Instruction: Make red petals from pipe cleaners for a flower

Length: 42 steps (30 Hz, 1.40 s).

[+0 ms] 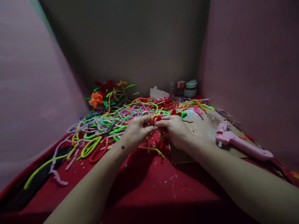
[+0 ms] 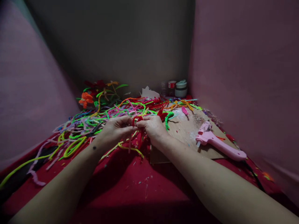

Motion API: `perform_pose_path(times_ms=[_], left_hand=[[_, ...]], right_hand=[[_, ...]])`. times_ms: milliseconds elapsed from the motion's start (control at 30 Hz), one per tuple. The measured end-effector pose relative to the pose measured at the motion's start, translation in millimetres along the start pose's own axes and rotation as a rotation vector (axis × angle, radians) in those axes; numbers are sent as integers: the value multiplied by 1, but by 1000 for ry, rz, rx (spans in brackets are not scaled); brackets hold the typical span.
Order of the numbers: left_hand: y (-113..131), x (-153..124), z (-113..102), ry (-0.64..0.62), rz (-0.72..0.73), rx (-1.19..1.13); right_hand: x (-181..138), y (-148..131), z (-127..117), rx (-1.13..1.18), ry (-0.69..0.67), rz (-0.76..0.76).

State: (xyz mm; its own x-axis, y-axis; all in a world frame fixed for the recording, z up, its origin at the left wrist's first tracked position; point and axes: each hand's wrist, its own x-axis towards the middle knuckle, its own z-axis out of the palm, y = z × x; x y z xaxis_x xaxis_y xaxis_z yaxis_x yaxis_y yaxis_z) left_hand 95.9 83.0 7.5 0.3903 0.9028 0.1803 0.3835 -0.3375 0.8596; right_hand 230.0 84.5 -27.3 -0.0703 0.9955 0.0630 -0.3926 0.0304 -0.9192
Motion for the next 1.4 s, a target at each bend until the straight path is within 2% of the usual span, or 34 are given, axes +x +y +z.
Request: perform_pose_path(times_ms=[167, 300, 400, 500, 633, 733, 933, 1200, 1400], left_hand=[[4, -2, -6, -82, -67, -155], [3, -2, -4, -33, -72, -104], [0, -1, -1, 51, -28, -58], [-2, 1, -1, 89, 2, -132], [-5, 2, -3, -67, -46, -293], [-7, 3, -2, -153, -46, -280], [-3, 2, 0, -147, -94, -207], [-6, 2, -3, -117, -115, -222], [-9, 3, 1, -11, -146, -169]], right_hand=[[-3, -2, 0, 3, -11, 27], [-3, -2, 1, -5, 2, 21], [-1, -2, 1, 36, -1, 22], [2, -1, 0, 69, -17, 68], [5, -1, -3, 108, -76, 100], [6, -3, -4, 127, -42, 68], [8, -6, -5, 145, 52, 81], [6, -6, -4, 80, 33, 39], [3, -4, -2, 48, -25, 37]])
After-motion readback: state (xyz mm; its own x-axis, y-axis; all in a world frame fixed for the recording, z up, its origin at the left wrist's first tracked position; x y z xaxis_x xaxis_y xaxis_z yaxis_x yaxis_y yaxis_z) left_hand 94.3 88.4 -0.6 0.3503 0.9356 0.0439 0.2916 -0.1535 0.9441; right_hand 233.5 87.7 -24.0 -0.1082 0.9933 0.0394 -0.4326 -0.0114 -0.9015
